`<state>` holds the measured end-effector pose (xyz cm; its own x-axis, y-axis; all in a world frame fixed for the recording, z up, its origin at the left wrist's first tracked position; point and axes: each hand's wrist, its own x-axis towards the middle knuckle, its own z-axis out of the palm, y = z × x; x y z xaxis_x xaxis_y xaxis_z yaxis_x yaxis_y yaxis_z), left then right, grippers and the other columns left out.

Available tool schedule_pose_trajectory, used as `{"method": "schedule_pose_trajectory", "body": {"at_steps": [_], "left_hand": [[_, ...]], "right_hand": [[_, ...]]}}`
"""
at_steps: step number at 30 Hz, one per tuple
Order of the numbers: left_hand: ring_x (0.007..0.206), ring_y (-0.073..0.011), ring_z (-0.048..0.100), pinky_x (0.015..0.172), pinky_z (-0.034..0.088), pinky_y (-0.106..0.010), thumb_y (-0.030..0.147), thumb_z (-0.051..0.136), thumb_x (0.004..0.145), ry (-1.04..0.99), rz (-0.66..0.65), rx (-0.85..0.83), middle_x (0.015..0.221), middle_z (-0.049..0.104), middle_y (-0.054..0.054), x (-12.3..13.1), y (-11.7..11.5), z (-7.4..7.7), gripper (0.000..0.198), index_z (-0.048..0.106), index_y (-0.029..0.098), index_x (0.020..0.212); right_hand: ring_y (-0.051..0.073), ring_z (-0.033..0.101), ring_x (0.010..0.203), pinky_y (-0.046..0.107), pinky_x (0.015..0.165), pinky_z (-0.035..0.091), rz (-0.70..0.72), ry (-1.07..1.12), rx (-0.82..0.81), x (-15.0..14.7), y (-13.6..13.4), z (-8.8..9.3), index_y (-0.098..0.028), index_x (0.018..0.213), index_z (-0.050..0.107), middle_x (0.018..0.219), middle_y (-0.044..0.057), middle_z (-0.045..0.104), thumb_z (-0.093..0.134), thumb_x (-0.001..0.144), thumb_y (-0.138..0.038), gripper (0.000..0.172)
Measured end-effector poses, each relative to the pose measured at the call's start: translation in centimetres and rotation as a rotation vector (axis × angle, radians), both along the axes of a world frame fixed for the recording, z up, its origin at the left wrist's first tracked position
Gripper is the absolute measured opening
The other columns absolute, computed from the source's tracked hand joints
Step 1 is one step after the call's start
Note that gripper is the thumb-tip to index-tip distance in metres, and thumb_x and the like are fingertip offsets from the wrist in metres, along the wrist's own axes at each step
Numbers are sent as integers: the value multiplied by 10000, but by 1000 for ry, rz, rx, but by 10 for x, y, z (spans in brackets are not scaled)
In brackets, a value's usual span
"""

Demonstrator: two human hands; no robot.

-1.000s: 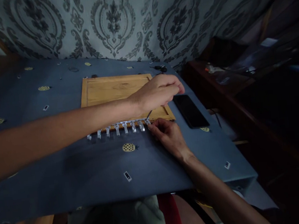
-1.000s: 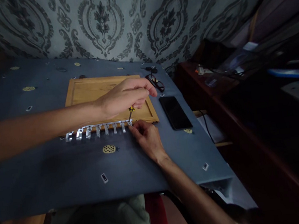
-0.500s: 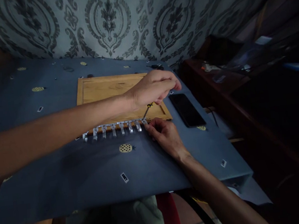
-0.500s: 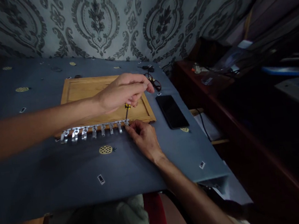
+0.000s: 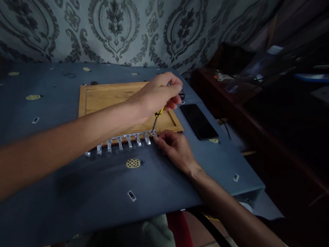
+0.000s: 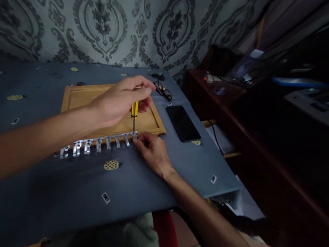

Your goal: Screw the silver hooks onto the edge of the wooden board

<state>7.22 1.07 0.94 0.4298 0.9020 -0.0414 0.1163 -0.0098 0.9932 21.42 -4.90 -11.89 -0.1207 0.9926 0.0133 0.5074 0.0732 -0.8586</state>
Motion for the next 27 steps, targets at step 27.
{"method": "schedule_pose_trajectory", "body": {"at_steps": [27], "left_hand": [[390, -36, 298, 469, 286, -185, 15, 417, 1028, -182, -2, 46, 403, 334, 117, 12, 5, -14, 336, 574, 140, 759]], "right_hand": [[136, 452, 542, 269, 539, 327, 10, -12, 21, 0, 1, -2, -230, 711, 547, 572, -25, 511, 586, 882, -500, 322]]}}
